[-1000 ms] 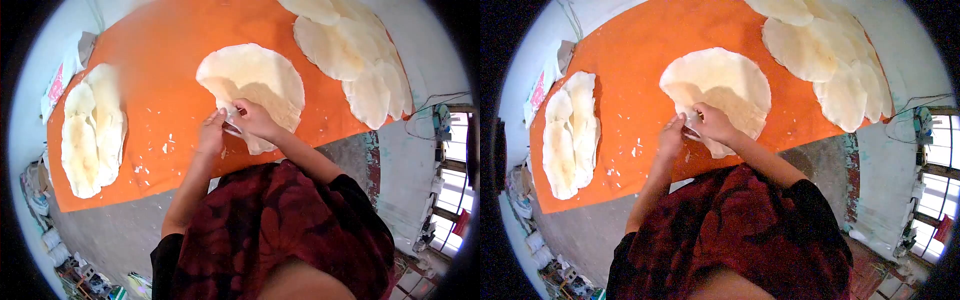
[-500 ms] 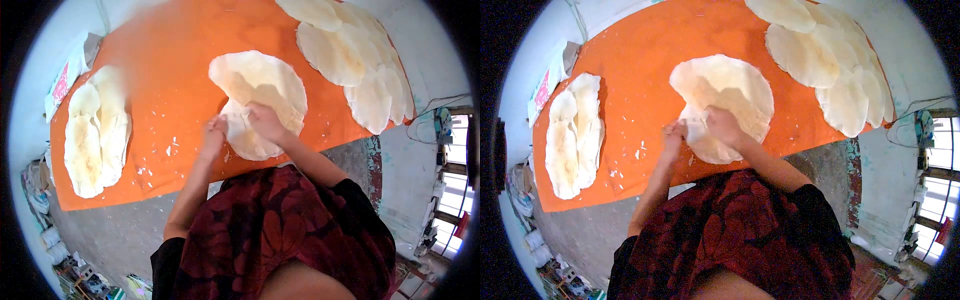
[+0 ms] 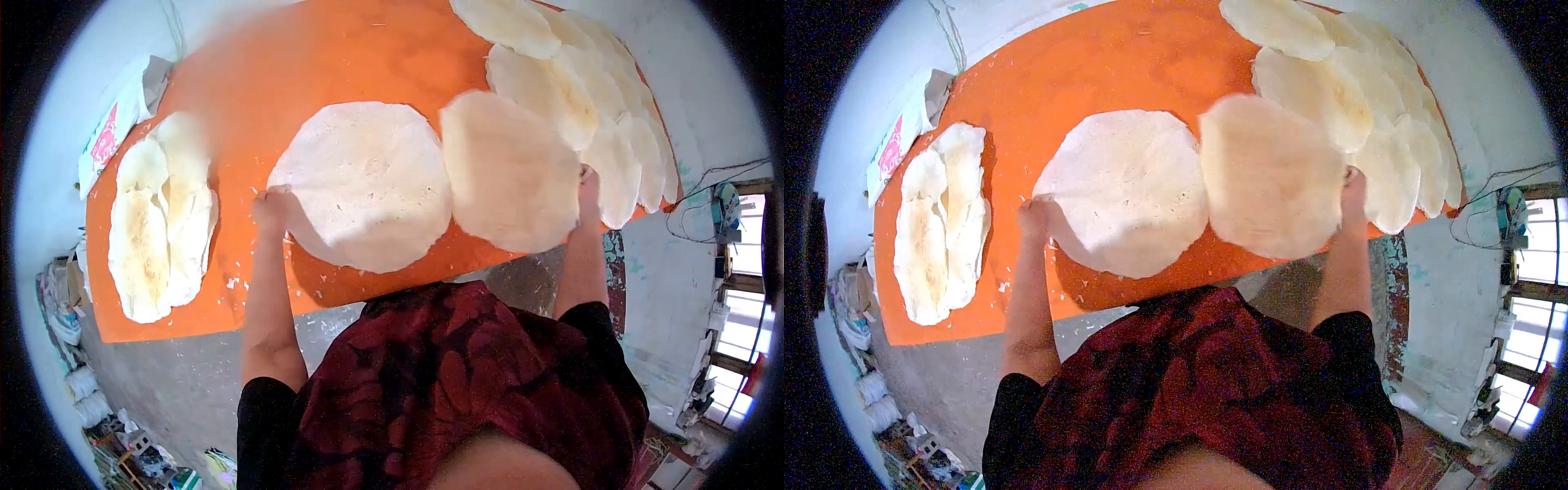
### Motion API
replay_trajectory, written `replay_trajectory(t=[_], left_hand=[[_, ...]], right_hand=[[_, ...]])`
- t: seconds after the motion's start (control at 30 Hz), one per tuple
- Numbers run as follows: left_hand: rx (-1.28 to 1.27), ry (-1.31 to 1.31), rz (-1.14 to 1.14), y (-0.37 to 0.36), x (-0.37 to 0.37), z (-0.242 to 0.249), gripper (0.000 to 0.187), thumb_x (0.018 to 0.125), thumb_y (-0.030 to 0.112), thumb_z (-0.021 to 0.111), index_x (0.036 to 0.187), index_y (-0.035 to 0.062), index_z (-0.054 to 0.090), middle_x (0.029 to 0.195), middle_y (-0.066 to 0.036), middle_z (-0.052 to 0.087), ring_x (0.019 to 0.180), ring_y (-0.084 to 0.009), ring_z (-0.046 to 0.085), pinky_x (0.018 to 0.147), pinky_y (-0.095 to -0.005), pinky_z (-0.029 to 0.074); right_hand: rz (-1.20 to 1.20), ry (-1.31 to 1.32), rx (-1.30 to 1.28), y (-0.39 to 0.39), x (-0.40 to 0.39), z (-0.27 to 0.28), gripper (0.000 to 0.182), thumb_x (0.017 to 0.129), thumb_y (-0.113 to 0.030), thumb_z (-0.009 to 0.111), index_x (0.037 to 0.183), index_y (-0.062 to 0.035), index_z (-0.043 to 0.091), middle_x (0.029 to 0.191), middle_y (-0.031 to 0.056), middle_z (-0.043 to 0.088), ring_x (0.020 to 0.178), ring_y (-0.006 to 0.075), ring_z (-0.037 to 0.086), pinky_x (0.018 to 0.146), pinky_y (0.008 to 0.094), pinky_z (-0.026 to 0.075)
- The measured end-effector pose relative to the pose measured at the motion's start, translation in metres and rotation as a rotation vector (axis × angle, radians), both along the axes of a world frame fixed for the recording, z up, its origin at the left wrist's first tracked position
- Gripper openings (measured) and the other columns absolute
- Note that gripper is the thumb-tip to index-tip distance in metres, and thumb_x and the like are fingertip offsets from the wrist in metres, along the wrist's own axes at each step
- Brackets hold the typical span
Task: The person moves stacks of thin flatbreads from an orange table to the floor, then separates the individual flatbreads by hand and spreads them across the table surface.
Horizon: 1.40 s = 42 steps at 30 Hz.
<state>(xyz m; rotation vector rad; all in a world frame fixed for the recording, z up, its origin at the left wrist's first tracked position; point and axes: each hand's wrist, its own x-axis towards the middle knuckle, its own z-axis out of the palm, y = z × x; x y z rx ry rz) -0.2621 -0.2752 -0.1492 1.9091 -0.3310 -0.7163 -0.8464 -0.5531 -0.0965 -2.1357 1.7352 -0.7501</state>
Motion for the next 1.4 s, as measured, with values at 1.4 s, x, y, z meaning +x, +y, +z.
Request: replay_trajectory(t=[1.4], left_hand=[[0.336,-1.211,-0.697,-0.004,-0.256,0.05,0.063,0.078,0.047,0.048,0.12,0.0004,0.04,0.129,-0.025,0.031,0.118,-0.0403,0.031,0.095,-0.0479,0.027]], right_hand=[[0.365,0.52,0.063,-0.086,0.096,0.0,0.029,0.075,-0.016,0.056,0.101,-0.005,0.054,0.105,0.0113,0.052,0.096,0.0278,0.052,0.078,0.038,0.046]])
